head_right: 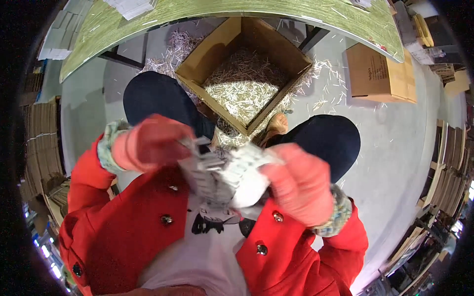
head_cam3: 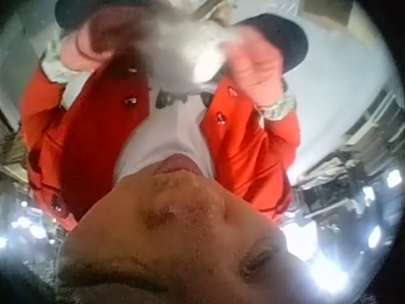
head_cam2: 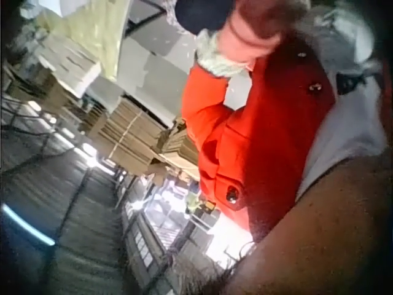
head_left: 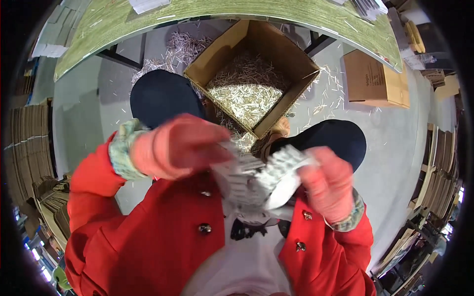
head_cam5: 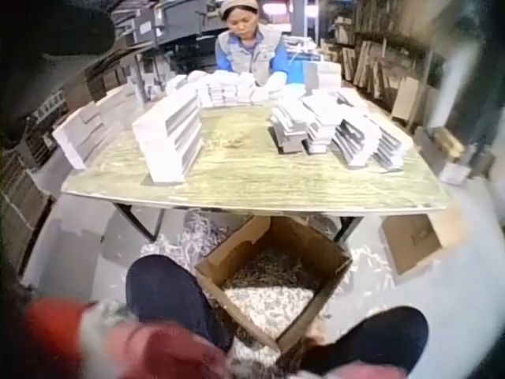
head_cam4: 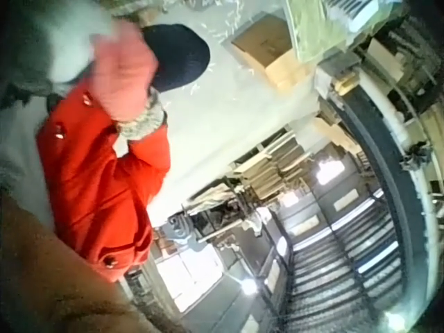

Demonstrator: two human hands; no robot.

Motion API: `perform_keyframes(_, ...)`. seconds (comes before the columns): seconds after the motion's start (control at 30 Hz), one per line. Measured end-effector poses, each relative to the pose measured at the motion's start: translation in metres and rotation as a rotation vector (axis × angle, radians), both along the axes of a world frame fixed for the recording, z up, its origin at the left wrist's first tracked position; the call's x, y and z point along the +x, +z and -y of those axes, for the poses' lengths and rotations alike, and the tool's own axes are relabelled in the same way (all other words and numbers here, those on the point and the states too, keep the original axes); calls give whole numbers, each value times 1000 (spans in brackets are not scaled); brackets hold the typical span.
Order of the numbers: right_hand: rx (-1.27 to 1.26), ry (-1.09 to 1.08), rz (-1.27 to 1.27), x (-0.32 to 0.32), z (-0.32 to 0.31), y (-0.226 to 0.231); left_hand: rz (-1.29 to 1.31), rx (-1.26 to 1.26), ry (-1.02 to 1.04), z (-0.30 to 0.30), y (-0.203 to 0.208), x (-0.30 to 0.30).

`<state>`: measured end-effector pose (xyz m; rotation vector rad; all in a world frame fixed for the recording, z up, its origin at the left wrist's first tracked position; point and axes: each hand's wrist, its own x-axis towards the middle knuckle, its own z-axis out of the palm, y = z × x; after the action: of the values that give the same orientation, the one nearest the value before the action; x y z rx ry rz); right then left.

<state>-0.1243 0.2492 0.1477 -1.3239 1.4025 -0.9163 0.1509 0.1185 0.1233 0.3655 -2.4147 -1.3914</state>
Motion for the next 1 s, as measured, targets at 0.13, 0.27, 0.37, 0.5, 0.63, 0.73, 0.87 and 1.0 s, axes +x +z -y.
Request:
perform_keyframes(0.13,296,-396,-61,-36,-2,10,501,750,324,11,35,20)
perform_keyframes(0.27,34,-347,-2,-30,20,-14,226,562,157,12,20,5)
perform_keyframes(0.37,-30,-490,241,-19,37,-26,37,646,212,9,-4,-28)
perform_keyframes(0.5,-62,-518,441,-19,46,-27,-107,740,227,11,3,-40)
perform_keyframes(0.63,-92,-497,504,-24,57,-20,-115,800,283,18,14,-38)
perform_keyframes(0.73,-136,-454,517,-31,69,-18,-169,735,313,15,12,-36)
perform_keyframes(0.87,-235,-367,497,-30,118,13,-241,519,344,23,23,-35)
perform_keyframes(1.0,-324,-351,389,-22,180,44,-281,368,345,28,51,-41)
